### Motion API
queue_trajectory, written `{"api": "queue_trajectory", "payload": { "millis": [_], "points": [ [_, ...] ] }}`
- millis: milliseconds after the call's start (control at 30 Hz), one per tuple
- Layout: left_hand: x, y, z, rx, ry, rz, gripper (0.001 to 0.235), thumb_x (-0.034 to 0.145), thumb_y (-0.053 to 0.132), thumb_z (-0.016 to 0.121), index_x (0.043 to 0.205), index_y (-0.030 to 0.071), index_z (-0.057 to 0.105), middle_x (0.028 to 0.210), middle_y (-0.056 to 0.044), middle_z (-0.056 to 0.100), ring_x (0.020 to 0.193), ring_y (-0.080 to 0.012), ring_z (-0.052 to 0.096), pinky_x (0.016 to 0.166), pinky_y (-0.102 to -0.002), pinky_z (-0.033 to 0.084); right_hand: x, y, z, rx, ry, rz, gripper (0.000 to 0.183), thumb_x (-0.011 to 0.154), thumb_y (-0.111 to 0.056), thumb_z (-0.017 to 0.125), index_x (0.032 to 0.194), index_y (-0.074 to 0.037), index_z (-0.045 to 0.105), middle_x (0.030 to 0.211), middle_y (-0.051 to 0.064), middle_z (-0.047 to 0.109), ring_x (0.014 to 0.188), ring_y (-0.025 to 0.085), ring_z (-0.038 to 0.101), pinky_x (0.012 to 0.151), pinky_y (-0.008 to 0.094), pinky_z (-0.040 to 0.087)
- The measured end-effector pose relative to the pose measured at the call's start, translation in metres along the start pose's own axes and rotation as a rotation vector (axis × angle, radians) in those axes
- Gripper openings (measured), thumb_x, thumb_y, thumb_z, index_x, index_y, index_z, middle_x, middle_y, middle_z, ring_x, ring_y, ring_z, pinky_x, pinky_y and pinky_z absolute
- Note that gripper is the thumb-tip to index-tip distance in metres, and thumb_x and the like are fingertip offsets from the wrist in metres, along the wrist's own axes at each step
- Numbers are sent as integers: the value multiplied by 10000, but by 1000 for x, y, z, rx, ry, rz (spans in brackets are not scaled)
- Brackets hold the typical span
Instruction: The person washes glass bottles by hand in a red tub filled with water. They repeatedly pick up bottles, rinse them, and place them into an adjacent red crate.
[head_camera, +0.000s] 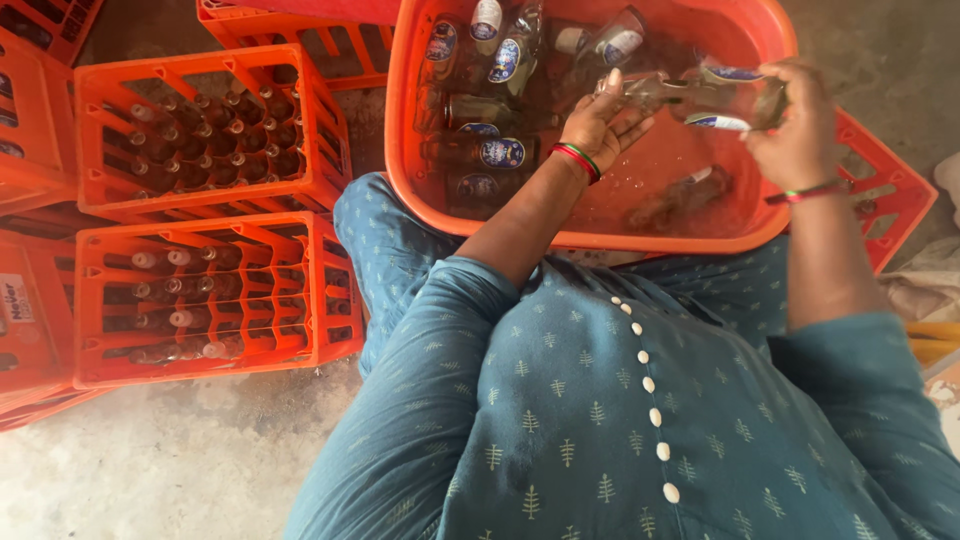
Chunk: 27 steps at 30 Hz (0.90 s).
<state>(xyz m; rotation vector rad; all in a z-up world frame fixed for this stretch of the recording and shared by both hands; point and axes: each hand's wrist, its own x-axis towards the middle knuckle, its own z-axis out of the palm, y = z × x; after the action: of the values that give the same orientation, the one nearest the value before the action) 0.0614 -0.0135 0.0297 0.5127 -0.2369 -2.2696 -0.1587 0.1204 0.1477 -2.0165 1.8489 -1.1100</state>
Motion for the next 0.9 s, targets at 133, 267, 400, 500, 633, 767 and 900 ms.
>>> {"api": "queue_trajectory", "payload": {
  "millis": [133,267,400,500,633,767,900],
  "points": [
    [31,-20,-24,111,44,-15,477,869,196,786,1232,109,488,1206,-78,608,1100,-341,615,971,-491,564,-9,71,41,-103,-44,150,778,724,48,890,1401,-100,537,1324,159,635,1203,306,655,986,408,561],
    [75,-46,-71,188,158,-68,399,861,103,710,1236,93,574,1148,-88,670,1075,-296,643,903,-441,550,-11,113,68,-266,-153,166,831,617,85,854,1379,-101,578,1321,180,625,1174,368,633,949,444,550],
    [103,-62,-116,197,316,-82,303,935,64,674,1220,68,572,1137,-91,659,1028,-260,624,896,-433,554,-7,130,87,-257,-246,311,717,697,86,768,1360,-129,603,1329,152,622,1094,363,658,939,437,548],
    [114,-66,-132,210,305,-89,273,967,74,687,1217,19,592,1117,-114,647,966,-248,611,884,-425,569,-6,138,97,-284,-249,247,699,734,110,725,1382,-120,596,1368,144,622,1147,367,641,964,441,534],
    [115,-63,-130,175,370,-123,352,926,-17,660,1246,49,530,1150,-105,663,989,-231,659,930,-422,598,-3,141,102,-309,-279,334,744,706,115,730,1398,-100,561,1385,170,578,1173,405,595,936,456,515],
    [108,-59,-122,207,349,-84,404,924,18,688,1294,17,527,1130,-111,653,974,-240,658,931,-419,584,-2,143,105,-308,-309,422,732,748,133,674,1427,-113,550,1419,162,564,1211,394,590,955,460,514],
    [104,-57,-120,181,373,-72,515,927,-2,687,1383,55,456,1200,-93,635,1046,-239,651,987,-417,575,-3,148,110,-307,-273,321,710,738,133,692,1399,-92,565,1419,178,562,1268,404,553,987,458,500]
  ]
}}
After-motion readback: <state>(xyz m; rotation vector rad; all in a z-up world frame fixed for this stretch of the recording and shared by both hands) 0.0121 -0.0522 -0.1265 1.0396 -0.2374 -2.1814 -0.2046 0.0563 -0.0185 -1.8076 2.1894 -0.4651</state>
